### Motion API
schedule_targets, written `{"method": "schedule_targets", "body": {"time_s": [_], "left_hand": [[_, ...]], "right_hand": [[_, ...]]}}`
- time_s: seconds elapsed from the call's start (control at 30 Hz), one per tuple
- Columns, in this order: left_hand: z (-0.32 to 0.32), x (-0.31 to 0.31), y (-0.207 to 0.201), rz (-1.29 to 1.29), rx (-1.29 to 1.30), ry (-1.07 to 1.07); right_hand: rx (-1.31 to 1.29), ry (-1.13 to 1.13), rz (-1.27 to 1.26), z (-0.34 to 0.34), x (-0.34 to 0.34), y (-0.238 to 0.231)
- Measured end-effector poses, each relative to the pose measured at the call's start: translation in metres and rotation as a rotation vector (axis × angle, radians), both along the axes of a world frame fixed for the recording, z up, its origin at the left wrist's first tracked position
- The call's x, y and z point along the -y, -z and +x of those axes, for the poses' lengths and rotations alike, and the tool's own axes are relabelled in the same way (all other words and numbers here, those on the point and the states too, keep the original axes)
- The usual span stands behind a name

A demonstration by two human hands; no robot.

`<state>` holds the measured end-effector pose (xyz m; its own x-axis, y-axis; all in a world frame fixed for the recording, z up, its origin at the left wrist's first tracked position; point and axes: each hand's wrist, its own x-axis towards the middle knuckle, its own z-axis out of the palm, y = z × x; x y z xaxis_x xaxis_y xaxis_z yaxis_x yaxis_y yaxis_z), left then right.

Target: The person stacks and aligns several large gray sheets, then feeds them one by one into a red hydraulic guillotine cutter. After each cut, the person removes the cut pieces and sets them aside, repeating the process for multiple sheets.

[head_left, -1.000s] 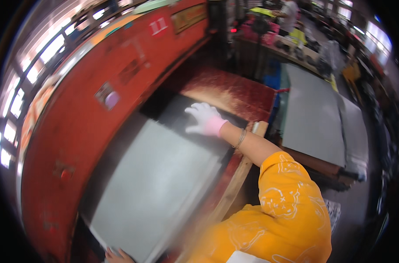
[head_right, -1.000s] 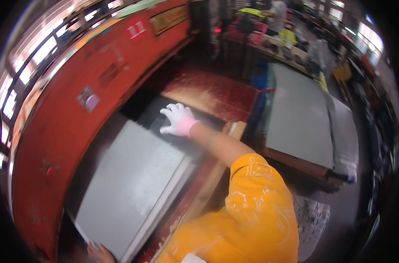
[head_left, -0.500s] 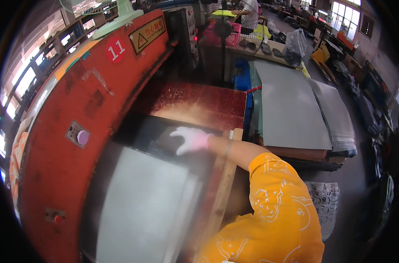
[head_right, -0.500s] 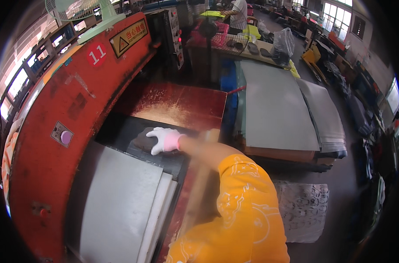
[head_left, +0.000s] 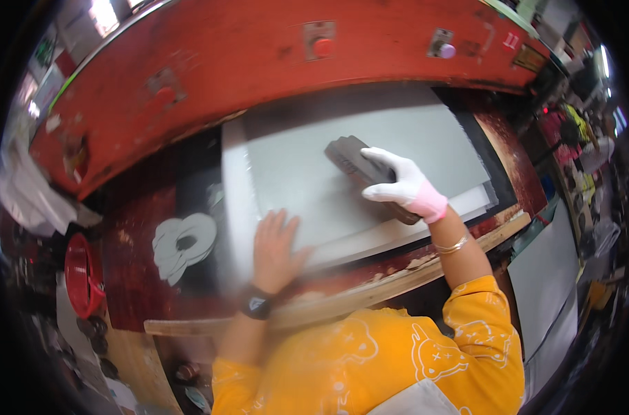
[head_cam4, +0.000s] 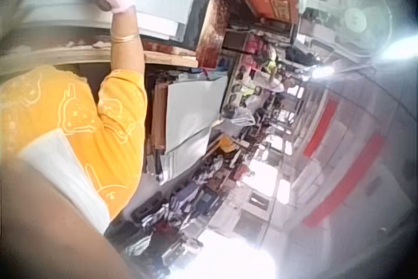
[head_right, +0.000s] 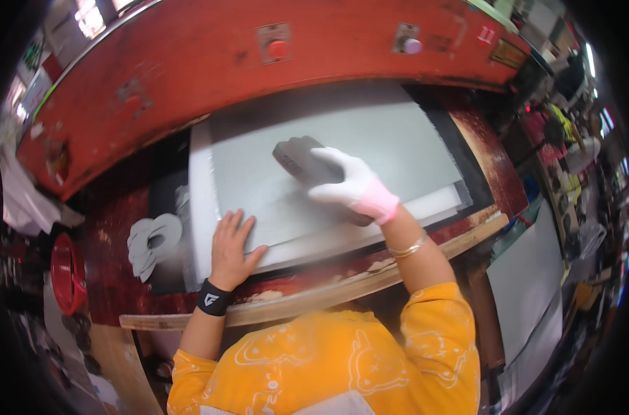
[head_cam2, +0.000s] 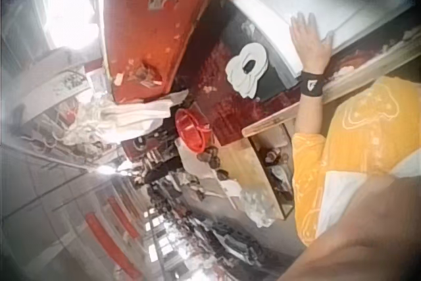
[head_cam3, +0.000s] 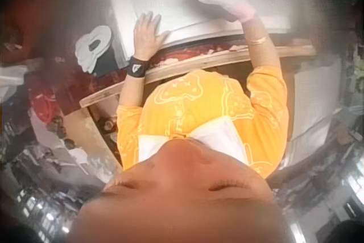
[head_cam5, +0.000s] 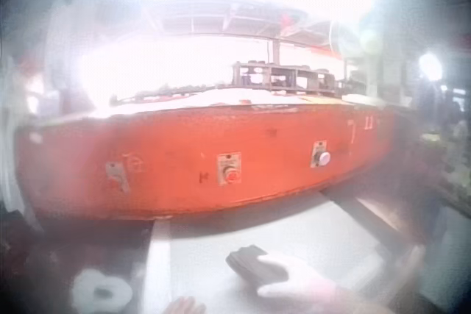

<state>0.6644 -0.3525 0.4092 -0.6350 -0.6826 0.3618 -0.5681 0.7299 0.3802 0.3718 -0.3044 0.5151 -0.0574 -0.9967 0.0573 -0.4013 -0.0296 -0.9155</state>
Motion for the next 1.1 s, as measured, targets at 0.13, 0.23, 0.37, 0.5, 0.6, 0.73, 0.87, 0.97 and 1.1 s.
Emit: {"method": "schedule_targets", "body": {"time_s": [0.13,0.23,0.37,0.5,0.6,0.73,0.87,0.97,1.1], "left_hand": [[0.043,0.0,-0.004,0.025,-0.127,0.063],[0.057,0.005,0.002,0.02,-0.177,0.099],[0.059,0.011,0.011,0.055,-0.227,0.098],[0.059,0.012,0.012,0.084,-0.249,0.091],[0.061,0.013,0.011,0.104,-0.273,0.094],[0.059,0.015,0.011,0.117,-0.308,0.091],[0.058,0.016,0.01,0.114,-0.321,0.082],[0.058,0.018,0.006,0.13,-0.298,0.088],[0.058,0.023,0.004,0.123,-0.304,0.086]], "right_hand": [[-0.57,0.148,-0.012,0.082,0.044,0.027],[-0.817,0.196,0.039,0.13,0.067,0.04],[-0.934,0.168,0.2,0.153,0.076,0.047],[-0.98,0.092,0.101,0.147,0.093,0.052],[-1.0,0.058,0.053,0.145,0.108,0.054],[-0.942,0.093,0.09,0.153,0.116,0.053],[-0.938,0.162,0.109,0.163,0.115,0.05],[-0.932,0.18,0.156,0.167,0.118,0.045],[-0.941,0.173,0.186,0.174,0.122,0.039]]}}
